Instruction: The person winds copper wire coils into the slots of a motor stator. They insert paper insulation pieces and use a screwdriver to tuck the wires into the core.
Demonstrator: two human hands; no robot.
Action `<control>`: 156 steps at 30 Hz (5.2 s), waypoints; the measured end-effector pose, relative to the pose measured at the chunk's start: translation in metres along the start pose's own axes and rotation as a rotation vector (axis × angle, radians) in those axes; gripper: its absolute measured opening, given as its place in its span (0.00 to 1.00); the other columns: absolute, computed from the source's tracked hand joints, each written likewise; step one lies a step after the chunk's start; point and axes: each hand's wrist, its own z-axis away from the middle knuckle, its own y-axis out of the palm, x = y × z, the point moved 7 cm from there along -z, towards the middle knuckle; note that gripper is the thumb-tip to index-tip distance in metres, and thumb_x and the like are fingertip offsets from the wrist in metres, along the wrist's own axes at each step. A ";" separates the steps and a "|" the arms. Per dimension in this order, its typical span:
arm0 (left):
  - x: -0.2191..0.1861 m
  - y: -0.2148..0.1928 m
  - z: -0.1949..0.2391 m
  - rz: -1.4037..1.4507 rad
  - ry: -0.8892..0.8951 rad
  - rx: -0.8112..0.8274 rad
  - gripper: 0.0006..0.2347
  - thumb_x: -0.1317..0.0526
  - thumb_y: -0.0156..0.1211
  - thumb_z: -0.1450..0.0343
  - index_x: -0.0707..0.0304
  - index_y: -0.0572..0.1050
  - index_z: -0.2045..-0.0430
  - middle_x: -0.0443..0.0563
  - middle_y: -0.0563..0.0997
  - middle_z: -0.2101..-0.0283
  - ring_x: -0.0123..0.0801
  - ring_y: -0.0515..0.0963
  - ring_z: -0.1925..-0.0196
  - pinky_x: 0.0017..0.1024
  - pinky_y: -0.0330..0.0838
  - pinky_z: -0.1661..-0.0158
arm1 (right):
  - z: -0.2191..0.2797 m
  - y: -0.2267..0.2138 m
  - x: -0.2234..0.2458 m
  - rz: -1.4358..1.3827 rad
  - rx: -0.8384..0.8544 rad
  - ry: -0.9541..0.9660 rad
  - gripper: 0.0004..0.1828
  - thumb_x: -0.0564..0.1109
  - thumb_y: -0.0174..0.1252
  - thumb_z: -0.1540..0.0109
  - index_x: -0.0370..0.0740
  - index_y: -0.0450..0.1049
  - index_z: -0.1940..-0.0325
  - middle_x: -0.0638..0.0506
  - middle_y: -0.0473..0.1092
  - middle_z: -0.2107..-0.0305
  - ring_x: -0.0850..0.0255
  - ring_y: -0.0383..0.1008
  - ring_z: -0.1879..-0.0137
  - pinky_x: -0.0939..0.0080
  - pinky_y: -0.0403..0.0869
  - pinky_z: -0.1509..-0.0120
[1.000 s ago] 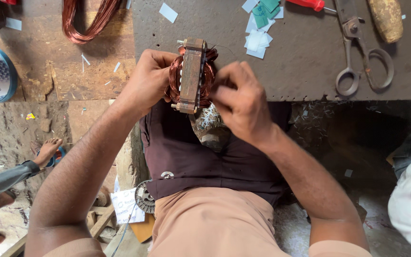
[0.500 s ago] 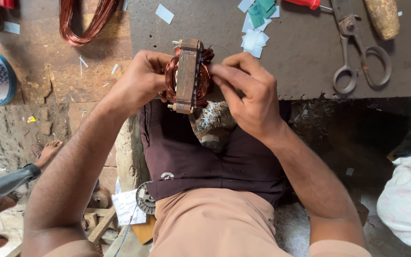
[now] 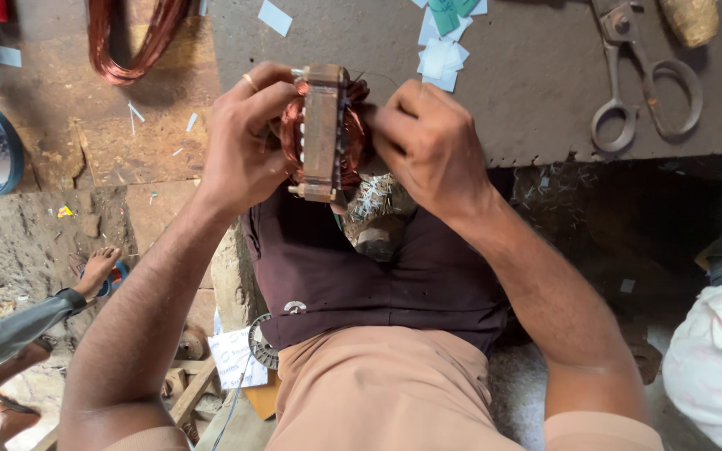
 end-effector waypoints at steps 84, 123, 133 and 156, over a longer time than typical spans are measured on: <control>0.016 0.001 0.015 0.663 -0.647 0.403 0.12 0.54 0.55 0.23 0.63 0.83 0.60 0.40 0.78 0.78 0.16 0.74 0.80 0.18 0.67 0.80 | 0.005 -0.011 -0.002 -0.496 -0.003 0.465 0.14 0.29 0.48 0.31 0.31 0.76 0.46 0.49 0.75 0.55 0.67 0.79 0.57 0.69 0.80 0.57; 0.007 -0.002 0.003 0.049 -0.024 0.071 0.18 0.76 0.71 0.40 0.64 0.83 0.56 0.59 0.83 0.48 0.39 0.86 0.53 0.30 0.83 0.57 | 0.001 0.000 0.006 -0.085 -0.087 0.131 0.06 0.32 0.68 0.37 0.35 0.81 0.58 0.49 0.76 0.66 0.59 0.78 0.61 0.60 0.75 0.60; 0.005 -0.001 0.006 0.097 -0.022 0.053 0.13 0.76 0.68 0.37 0.66 0.82 0.60 0.57 0.82 0.49 0.38 0.85 0.53 0.30 0.82 0.57 | 0.005 0.005 0.002 -0.153 -0.147 0.229 0.08 0.34 0.69 0.36 0.35 0.81 0.53 0.47 0.79 0.64 0.59 0.81 0.60 0.62 0.77 0.61; 0.044 0.025 0.016 0.695 -0.697 -0.236 0.05 0.70 0.65 0.26 0.70 0.82 0.59 0.50 0.86 0.65 0.22 0.83 0.67 0.20 0.80 0.66 | 0.005 0.004 0.023 -0.102 -0.173 0.248 0.18 0.35 0.72 0.40 0.29 0.75 0.48 0.46 0.71 0.59 0.54 0.74 0.54 0.54 0.73 0.53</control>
